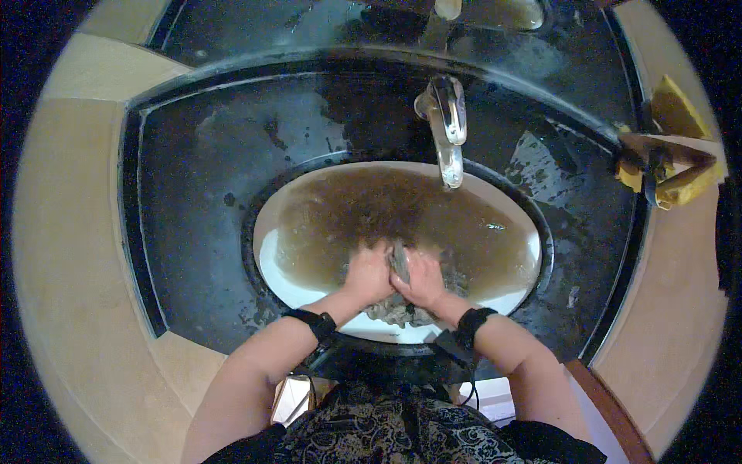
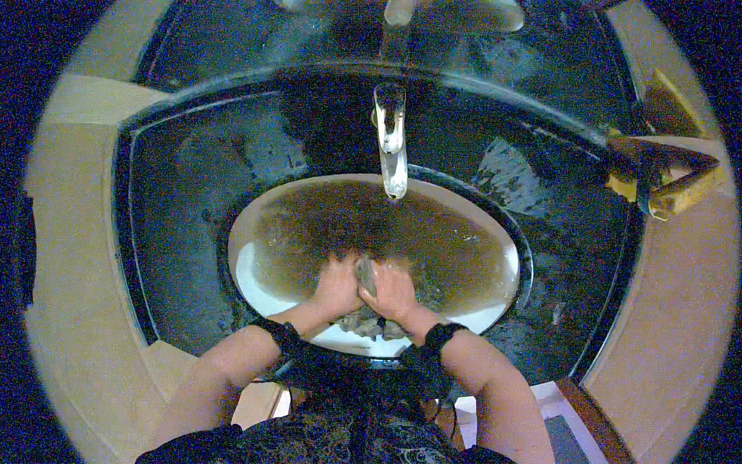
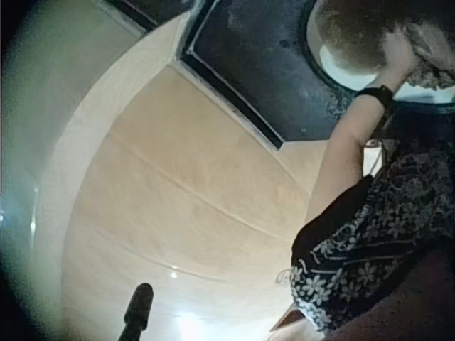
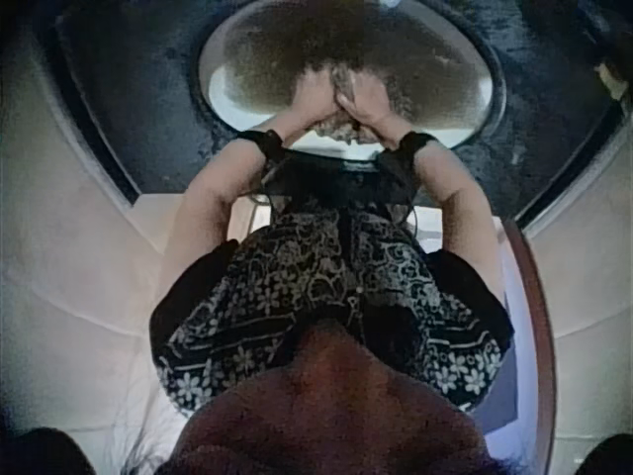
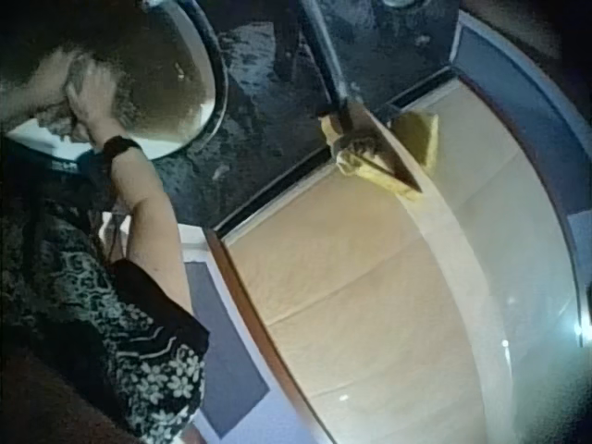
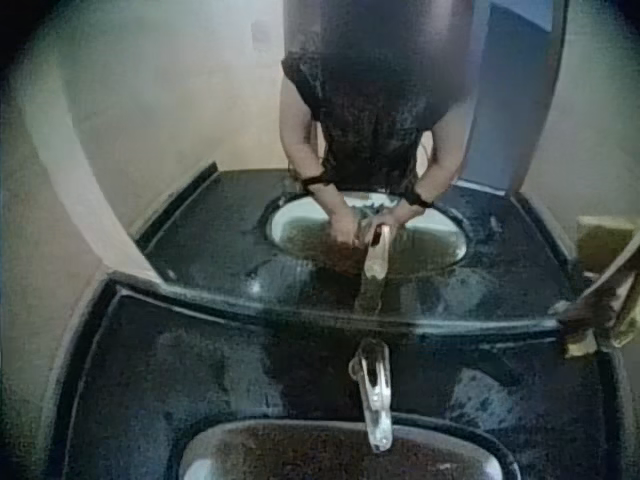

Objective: Washing a grey shaggy mop head in a bathroom sink filled with water.

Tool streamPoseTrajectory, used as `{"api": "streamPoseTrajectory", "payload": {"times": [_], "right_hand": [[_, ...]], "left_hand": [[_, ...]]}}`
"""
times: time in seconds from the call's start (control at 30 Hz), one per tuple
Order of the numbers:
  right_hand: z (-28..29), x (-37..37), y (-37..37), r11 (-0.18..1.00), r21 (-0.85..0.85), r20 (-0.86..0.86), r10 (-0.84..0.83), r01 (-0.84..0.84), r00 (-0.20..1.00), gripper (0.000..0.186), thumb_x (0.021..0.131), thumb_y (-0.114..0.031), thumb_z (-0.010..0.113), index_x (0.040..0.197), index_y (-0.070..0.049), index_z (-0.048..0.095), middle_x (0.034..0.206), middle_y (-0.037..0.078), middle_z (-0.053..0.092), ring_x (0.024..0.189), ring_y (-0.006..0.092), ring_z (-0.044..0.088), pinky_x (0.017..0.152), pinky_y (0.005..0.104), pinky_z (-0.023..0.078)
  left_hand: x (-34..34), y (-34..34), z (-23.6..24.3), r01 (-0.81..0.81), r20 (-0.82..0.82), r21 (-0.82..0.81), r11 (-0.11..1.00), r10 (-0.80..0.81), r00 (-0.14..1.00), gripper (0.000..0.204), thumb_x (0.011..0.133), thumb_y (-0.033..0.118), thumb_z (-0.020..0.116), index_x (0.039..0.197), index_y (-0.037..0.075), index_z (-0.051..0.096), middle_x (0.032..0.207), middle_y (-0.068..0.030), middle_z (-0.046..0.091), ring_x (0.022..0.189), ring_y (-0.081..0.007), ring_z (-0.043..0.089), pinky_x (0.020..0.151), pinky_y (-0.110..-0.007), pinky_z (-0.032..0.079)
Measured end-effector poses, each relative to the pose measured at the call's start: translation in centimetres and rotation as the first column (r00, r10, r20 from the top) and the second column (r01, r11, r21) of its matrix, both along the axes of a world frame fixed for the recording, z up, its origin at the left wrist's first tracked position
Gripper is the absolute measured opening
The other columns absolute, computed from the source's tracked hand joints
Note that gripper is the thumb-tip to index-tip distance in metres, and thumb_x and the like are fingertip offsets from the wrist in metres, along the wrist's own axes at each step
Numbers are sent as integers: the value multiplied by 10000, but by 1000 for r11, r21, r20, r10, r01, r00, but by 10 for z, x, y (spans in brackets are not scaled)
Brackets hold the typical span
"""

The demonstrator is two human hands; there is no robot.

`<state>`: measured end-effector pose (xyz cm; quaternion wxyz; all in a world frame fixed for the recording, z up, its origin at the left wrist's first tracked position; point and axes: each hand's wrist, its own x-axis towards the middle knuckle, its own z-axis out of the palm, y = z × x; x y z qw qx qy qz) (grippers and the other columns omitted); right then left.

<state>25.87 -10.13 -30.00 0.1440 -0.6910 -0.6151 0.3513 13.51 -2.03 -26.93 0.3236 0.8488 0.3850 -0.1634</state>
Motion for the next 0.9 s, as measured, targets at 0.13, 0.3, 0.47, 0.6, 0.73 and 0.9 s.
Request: {"api": "streamPoseTrajectory", "payload": {"times": [0.13,0.3,0.47,0.6,0.73,0.9], "right_hand": [[-22,12,24,994,105,71,33,-40,997,327,786,-403,528,838,-89,602,648,187,590,590,387,580,522,524,447],[-19,24,68,983,-132,-218,-155,128,963,392,905,-372,383,840,-55,605,863,233,609,864,412,571,741,473,461],[-48,60,72,807,-245,-426,-588,537,688,488,865,-387,505,1107,33,561,1005,183,631,954,227,583,808,332,429],[-28,93,74,810,-371,-155,-536,454,830,652,711,-525,636,1098,-2,596,1110,256,572,1095,347,526,930,375,397],[44,42,78,911,-392,-428,-305,130,851,715,714,-551,638,1162,1,557,1152,192,578,1079,322,544,912,370,412],[60,25,46,928,-371,-251,-68,-31,966,620,774,-623,464,1011,-76,636,962,205,629,902,361,601,806,434,464]], "left_hand": [[4,14,-11,19,-77,-198,980,-35,996,450,689,415,631,936,39,643,853,-182,642,812,-339,630,744,-450,505],[9,40,-22,-54,-7,-200,978,53,999,596,621,516,681,987,49,623,972,-188,630,881,-356,611,791,-453,486],[18,44,13,-72,100,-50,996,77,992,639,595,378,742,1097,38,543,1123,-178,538,1046,-393,491,910,-418,424],[16,0,59,138,215,264,955,-198,957,311,626,189,688,881,60,564,924,-80,517,921,-290,499,669,-384,498],[-3,-35,81,260,284,250,933,-327,901,419,670,351,681,956,58,594,938,-49,519,885,-228,521,606,-321,479],[-19,-8,83,-56,263,283,957,-21,965,1027,485,441,804,1327,105,321,1318,-172,346,1204,-369,361,970,-483,335]]}}
